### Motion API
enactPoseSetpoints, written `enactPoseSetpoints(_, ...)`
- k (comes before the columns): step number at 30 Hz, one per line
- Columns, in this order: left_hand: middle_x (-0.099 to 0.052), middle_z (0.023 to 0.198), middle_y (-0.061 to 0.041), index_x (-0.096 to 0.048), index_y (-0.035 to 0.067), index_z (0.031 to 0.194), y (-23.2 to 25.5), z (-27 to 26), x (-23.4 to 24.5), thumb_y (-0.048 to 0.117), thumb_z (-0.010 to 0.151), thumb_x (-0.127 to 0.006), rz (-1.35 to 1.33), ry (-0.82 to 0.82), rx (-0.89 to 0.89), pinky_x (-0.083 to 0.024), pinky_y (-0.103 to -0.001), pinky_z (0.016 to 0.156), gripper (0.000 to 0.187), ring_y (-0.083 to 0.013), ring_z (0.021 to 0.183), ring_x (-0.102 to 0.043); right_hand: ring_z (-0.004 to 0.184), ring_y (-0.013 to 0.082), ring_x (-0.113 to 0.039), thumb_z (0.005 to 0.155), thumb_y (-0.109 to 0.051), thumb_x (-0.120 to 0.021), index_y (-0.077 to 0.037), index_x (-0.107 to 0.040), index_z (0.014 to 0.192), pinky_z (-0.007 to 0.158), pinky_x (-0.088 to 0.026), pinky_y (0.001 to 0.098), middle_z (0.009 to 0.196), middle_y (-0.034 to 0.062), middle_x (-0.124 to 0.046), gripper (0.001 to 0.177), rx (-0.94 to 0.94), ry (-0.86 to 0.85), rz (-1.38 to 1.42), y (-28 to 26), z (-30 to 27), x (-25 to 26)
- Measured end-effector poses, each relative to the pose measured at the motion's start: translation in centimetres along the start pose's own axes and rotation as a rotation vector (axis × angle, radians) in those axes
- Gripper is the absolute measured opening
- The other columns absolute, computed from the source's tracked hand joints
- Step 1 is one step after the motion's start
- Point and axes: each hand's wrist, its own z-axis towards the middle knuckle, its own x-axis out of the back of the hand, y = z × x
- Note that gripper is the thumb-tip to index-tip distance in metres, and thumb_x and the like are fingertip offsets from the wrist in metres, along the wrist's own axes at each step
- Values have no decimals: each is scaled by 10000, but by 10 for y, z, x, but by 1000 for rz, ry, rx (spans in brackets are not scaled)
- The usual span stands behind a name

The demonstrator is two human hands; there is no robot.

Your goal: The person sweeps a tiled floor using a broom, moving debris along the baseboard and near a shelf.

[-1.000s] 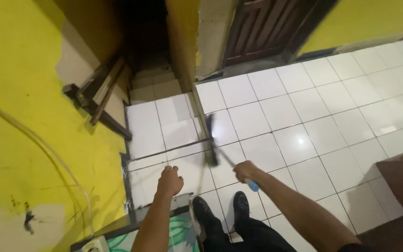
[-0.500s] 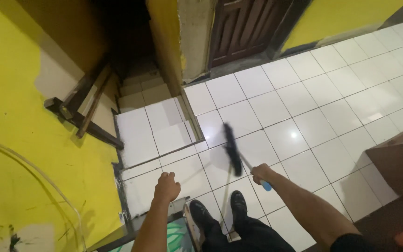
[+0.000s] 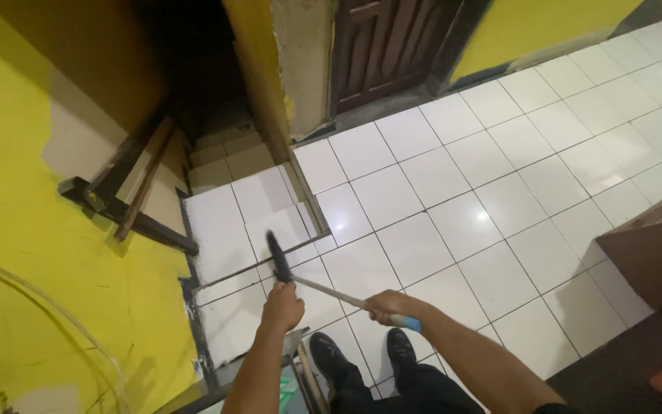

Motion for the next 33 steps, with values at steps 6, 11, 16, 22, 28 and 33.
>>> enactPoseSetpoints(6, -447, 1513, -100, -534, 132, 1419, 4, -11, -12, 271, 928, -607, 35, -15, 65, -470, -437, 1116, 516, -294, 1371, -487, 948, 288, -717, 854, -187, -615, -111, -704, 1238, 865, -569, 409, 986, 119, -737, 402, 193, 327, -1311, 26, -12, 137)
enactPoseSetpoints(11, -466, 1502, -104, -562, 137, 1397, 25, -24, -27, 260, 922, -614, 46, 4, 102, -482, -434, 1110, 493, -291, 1360, -509, 834, 237, -772, 741, -150, -722, -128, -669, 1276, 777, -609, 373, 900, 85, -780, 538, 117, 363, -1344, 17, -27, 207)
enactPoseSetpoints(16, -472, 1488, -118, -559, 118, 1390, 65, -32, -49, 260, 919, -618, 26, 8, 92, -494, -439, 1090, 496, -306, 1355, -508, 733, 203, -710, 891, -184, -641, -78, -767, 1031, 678, -539, 328, 800, 67, -756, 215, 449, 258, -1522, 29, -13, 199)
enactPoseSetpoints(22, -474, 1496, -147, -580, 87, 1368, 112, -35, -85, 222, 906, -612, 6, 75, 72, -494, -449, 1084, 483, -341, 1330, -531, 616, 132, -523, 979, -125, -647, 9, -717, 1114, 498, -433, 291, 876, 122, -672, 203, 65, -167, 123, 67, 20, 160)
enactPoseSetpoints(28, -463, 1503, -141, -559, 93, 1390, 150, -68, -120, 213, 885, -630, -75, 79, 143, -488, -442, 1082, 524, -348, 1318, -534, 928, 311, -708, 876, -247, -615, -34, -730, 1182, 870, -556, 434, 999, 176, -744, 390, 610, 89, -1283, 94, -29, 267)
enactPoseSetpoints(33, -471, 1497, -162, -576, 83, 1382, 153, -93, -148, 216, 901, -625, -56, 107, 173, -485, -445, 1096, 502, -346, 1346, -521, 935, 256, -784, 704, -91, -702, -139, -674, 1300, 809, -623, 346, 1042, 129, -775, 598, 115, 324, -1306, 64, -33, 333)
